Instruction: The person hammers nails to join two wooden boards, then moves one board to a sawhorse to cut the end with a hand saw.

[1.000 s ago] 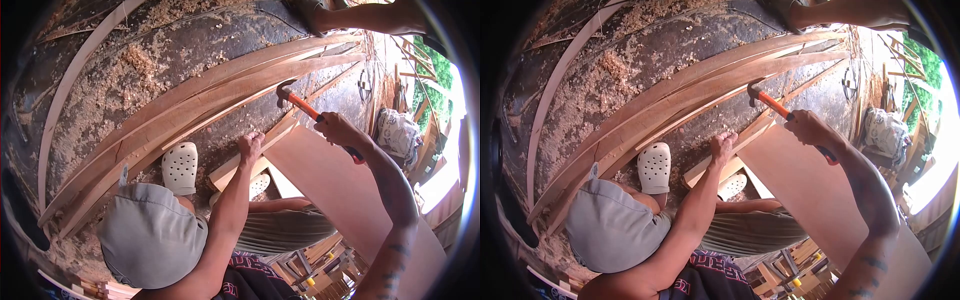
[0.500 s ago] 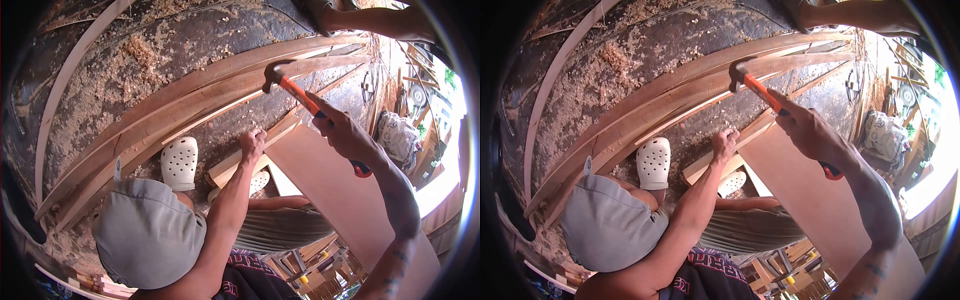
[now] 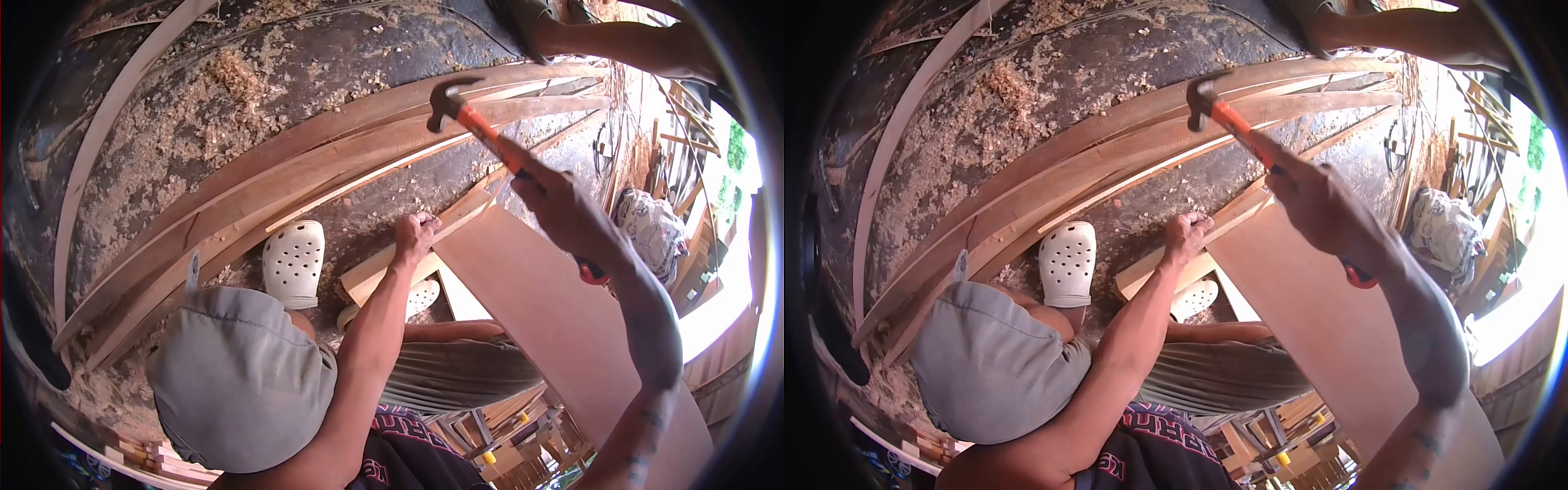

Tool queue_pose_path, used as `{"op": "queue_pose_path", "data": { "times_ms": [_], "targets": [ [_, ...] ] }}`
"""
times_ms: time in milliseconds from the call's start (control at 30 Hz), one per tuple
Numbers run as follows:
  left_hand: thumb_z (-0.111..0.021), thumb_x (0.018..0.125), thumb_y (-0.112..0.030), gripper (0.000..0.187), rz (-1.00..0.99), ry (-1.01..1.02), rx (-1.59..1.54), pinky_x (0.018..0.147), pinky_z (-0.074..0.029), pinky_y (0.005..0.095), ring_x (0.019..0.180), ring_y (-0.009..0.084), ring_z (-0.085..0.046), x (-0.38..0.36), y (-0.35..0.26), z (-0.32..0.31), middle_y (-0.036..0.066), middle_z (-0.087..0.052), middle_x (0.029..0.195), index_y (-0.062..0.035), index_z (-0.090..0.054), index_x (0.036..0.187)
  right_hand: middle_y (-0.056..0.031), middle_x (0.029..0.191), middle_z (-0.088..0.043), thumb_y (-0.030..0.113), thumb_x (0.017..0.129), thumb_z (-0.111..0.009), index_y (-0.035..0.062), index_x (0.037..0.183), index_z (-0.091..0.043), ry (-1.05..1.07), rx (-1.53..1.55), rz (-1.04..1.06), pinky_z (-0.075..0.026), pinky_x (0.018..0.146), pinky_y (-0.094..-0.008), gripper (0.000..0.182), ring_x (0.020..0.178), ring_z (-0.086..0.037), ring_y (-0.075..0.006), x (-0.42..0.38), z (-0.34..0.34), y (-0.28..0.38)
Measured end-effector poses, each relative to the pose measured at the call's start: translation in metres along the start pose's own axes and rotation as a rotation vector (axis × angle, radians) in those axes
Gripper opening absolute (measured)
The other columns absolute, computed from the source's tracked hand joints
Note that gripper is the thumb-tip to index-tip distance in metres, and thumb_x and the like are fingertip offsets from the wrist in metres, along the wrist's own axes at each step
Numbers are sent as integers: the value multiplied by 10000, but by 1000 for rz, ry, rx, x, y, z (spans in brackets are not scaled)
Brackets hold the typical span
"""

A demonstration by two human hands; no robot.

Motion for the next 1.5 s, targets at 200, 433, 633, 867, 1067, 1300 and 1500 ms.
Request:
{"op": "queue_pose_path", "data": {
  "times_ms": [200,433,633,867,1067,1300,1500],
  "targets": [
    [-745,874,-149,175,-70,-42,-43,546,-446,296,595,95,-553,9,27,-7,28,-651,644,22,-729,840,-194,621,-596,146,989,-503,261,1533,-380,347,-68,75,-495,555,-450,569,562,-637,-353,1,-84,-57],
    [-750,859,-140,151,-26,-4,14,576,-484,316,607,115,-595,6,20,-4,58,-683,666,-1,-756,917,-187,626,-590,214,1025,-520,248,1493,-467,-27,-3,-3,-470,562,-414,473,507,-555,-237,2,-11,-6],
    [-522,1006,-97,181,-269,-611,163,806,-525,434,921,368,-665,-24,10,25,210,-683,1022,3,-638,1102,-124,649,-603,125,1012,-551,84,1373,-570,-382,56,-11,-437,487,-306,364,525,-551,-127,12,-2,6],
    [-464,1027,-88,202,-252,-711,192,843,-529,439,972,387,-674,-26,17,34,228,-687,1058,4,-626,1106,-133,704,-643,132,973,-494,254,1502,-468,425,256,-319,-503,511,-360,543,545,-615,-209,2,-60,-34],
    [-440,1035,-77,196,-178,-713,63,854,-514,447,974,395,-660,-22,24,29,250,-669,1049,20,-584,1125,-117,608,-573,278,1037,-531,158,1438,-518,-435,53,-113,-436,495,-375,418,509,-548,-159,2,44,8],
    [-435,1037,-86,182,-122,-726,65,822,-522,456,937,397,-673,-24,28,35,242,-677,1009,-7,-581,1112,-125,755,-650,84,941,-467,200,1593,-287,607,-102,-107,-500,521,-326,686,522,-560,-206,-6,-98,-35],
    [-454,1039,-110,204,-199,-724,135,797,-533,463,962,406,-685,-33,22,33,255,-692,1043,23,-599,1089,58,576,-414,239,998,-558,169,1490,-452,-71,199,-103,-402,401,-272,507,431,-433,-72,37,9,15]
  ]
}}
Point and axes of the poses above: each hand's wrist, its own x-axis towards the middle knuckle, its own z-axis out of the back of the hand, y = z × x, the point moved 5 cm from there along x, towards the middle knuckle
